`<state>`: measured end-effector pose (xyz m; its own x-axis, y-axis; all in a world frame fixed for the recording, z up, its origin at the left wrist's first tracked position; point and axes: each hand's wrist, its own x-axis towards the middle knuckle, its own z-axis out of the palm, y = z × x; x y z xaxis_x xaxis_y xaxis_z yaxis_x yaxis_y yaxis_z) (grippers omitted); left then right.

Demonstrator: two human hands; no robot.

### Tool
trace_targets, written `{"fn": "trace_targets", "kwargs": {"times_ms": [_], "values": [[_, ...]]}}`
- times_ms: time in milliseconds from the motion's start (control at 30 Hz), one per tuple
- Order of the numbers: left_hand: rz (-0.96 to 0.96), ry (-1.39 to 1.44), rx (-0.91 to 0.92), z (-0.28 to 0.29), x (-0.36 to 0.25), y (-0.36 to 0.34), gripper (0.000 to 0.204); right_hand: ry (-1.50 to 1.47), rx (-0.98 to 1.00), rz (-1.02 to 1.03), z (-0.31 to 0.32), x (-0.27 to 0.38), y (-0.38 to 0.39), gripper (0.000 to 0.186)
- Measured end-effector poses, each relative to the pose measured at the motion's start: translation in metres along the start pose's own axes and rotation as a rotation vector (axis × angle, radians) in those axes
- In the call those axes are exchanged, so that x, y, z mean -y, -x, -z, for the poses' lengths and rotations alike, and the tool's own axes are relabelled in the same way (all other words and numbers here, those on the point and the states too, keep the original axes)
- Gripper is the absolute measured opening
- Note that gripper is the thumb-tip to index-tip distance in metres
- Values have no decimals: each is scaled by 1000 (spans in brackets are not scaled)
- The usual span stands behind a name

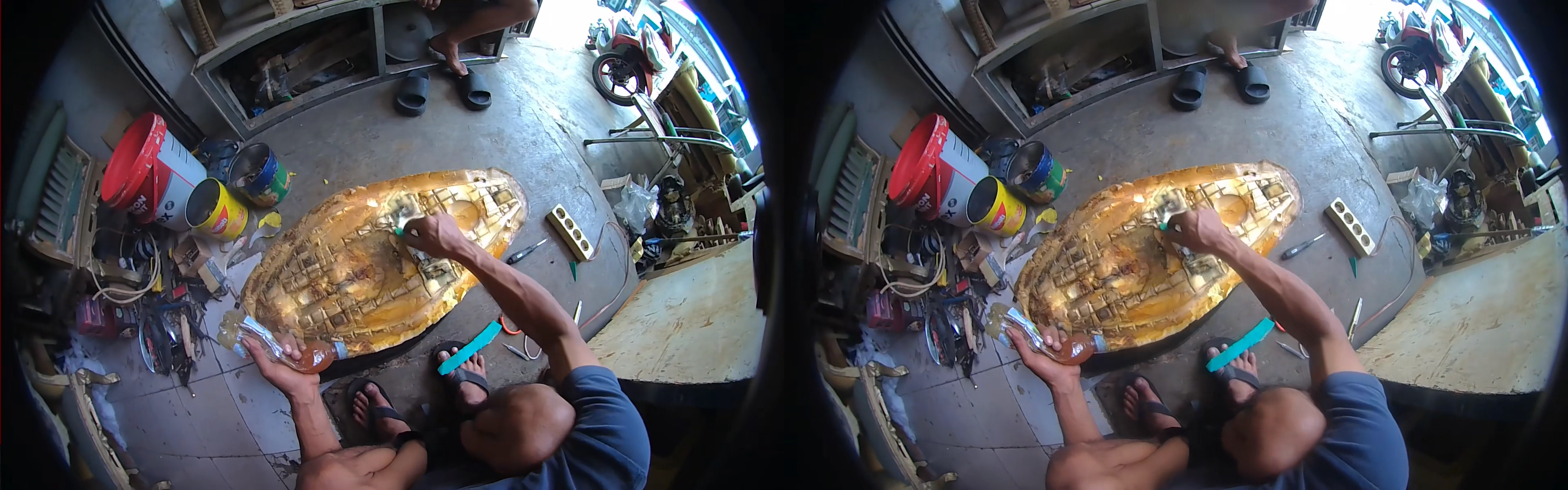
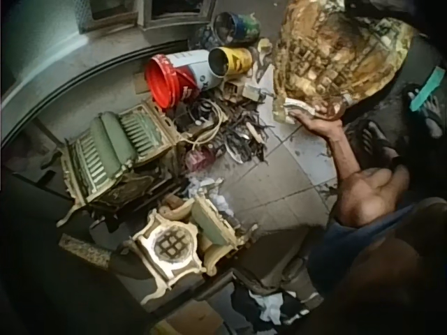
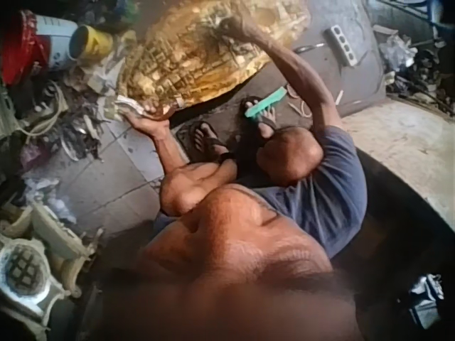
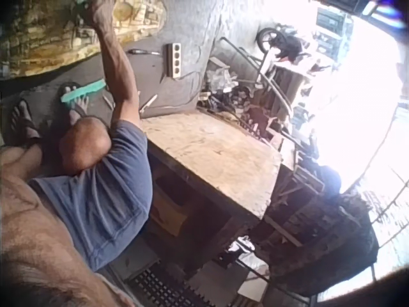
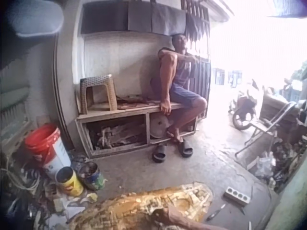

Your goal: The person applies adhesive from a bottle to the foam and plastic base of a motorcycle seat and then scrapes the surface with a small blue tool.

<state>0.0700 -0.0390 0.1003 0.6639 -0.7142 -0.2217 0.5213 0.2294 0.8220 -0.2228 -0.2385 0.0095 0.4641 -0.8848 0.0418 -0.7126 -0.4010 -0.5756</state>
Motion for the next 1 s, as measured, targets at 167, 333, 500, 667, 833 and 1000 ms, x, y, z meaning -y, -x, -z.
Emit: {"fn": "trace_targets", "kwargs": {"times_ms": [167,333,500,667,833,1000], "values": [[62,168,115,18,2,-16,50,-499,31,-335,-20,77,71,39],[143,279,198,-10,24,-12,50,-946,330,-637,-16,133,109,31],[55,220,180,-8,15,-7,45,-1128,304,-620,-35,167,103,17],[-136,-36,159,21,27,-16,38,-1244,343,-516,-11,158,86,24],[43,135,19,12,6,-6,41,-318,-211,-440,25,41,10,35],[174,230,-6,17,10,-14,42,132,-262,-363,30,-34,-37,36]]}}
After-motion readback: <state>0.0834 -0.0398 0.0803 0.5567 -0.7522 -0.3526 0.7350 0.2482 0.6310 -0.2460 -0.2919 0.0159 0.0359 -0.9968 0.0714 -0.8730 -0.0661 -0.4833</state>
